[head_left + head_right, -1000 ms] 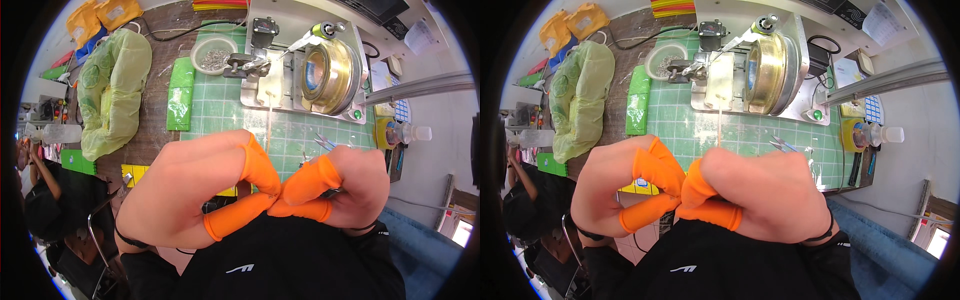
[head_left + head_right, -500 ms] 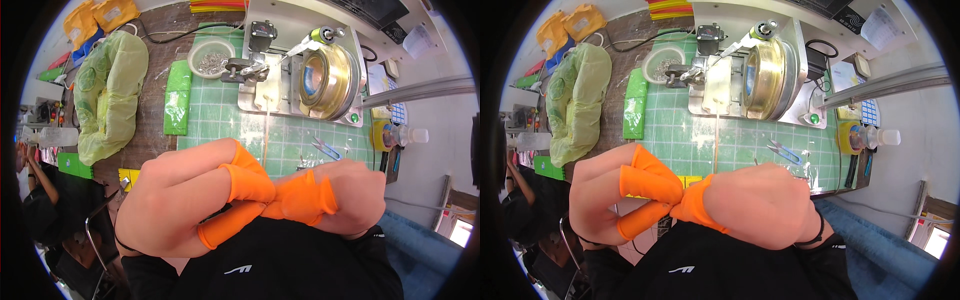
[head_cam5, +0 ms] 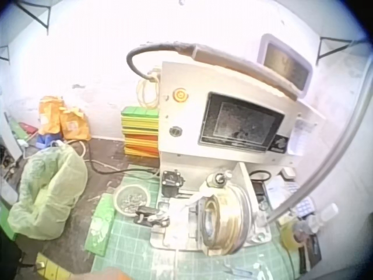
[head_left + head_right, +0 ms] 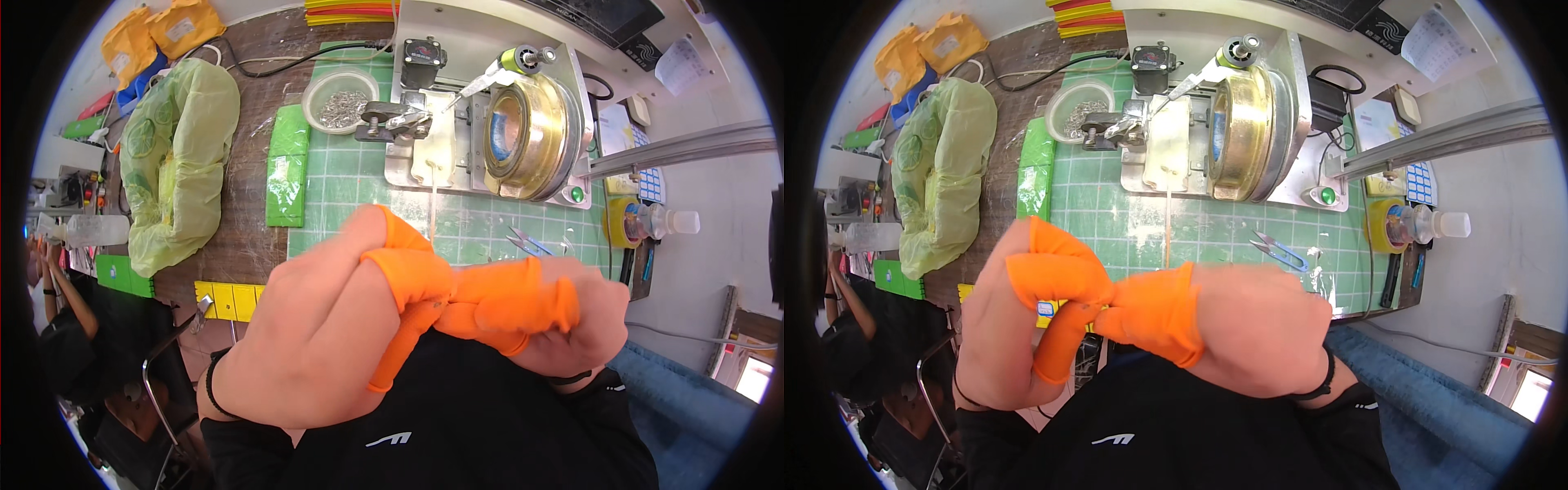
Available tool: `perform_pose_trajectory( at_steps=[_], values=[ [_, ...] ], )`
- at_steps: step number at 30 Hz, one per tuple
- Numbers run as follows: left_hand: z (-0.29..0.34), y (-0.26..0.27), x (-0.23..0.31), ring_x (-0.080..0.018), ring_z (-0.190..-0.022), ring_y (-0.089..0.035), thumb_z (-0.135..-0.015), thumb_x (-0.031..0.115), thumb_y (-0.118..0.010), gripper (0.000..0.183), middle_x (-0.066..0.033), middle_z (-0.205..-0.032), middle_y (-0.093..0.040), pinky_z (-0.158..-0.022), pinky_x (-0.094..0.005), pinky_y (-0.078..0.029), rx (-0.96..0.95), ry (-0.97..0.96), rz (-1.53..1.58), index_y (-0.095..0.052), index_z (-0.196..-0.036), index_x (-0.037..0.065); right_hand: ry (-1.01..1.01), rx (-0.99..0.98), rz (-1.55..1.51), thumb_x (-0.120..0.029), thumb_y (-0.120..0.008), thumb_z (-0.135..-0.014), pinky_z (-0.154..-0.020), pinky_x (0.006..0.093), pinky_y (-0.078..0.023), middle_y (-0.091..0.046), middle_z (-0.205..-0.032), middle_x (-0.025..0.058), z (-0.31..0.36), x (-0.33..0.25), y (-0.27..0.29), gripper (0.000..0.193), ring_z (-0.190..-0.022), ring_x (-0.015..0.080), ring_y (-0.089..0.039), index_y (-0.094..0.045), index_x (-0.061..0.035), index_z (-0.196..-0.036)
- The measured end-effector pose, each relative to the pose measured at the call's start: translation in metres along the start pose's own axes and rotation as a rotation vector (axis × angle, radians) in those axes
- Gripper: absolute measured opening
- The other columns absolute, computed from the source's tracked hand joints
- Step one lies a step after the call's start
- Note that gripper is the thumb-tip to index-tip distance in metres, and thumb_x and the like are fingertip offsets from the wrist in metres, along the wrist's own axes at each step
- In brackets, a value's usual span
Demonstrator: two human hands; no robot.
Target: Assembling small metal components using a specialized fixture and glue on a fabrication floor.
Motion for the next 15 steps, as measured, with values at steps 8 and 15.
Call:
perform_pose_trajectory(
  at_steps=[8,15],
  values=[
    [-0.001,0.003,-0.006,-0.0262,-0.077,-0.06,-0.083,-0.01,-0.068,0.025,-0.0143,-0.09,-0.062,-0.067,-0.033,-0.05,0.097,-0.07,-0.139,-0.059,-0.102,0.002,-0.034,0.161,-0.12,-0.005,-0.087,-0.078,-0.062,0.0269,-0.056,-0.072,-0.088,0.0107,-0.011,0.015,-0.007,0.028,-0.07,0.0222,-0.071,-0.069,0.0025,-0.099],
    [-0.005,0.003,-0.009,-0.026,-0.079,-0.062,-0.082,-0.009,-0.071,0.025,-0.0163,-0.093,-0.064,-0.067,-0.0319,-0.051,0.103,-0.092,-0.132,-0.061,-0.102,0.002,0.036,0.18,-0.071,0.0,-0.084,-0.079,-0.059,0.0283,-0.055,-0.072,-0.084,0.0115,-0.015,0.019,-0.009,0.023,-0.068,0.0229,-0.07,-0.062,0.0023,-0.087]
  ],
)
Point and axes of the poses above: each hand's wrist, its own z-axis away from the middle knuckle, its own y-axis out of the back of the hand, x = y × z, the point moved 3 cm from there along -z, towards the middle knuckle
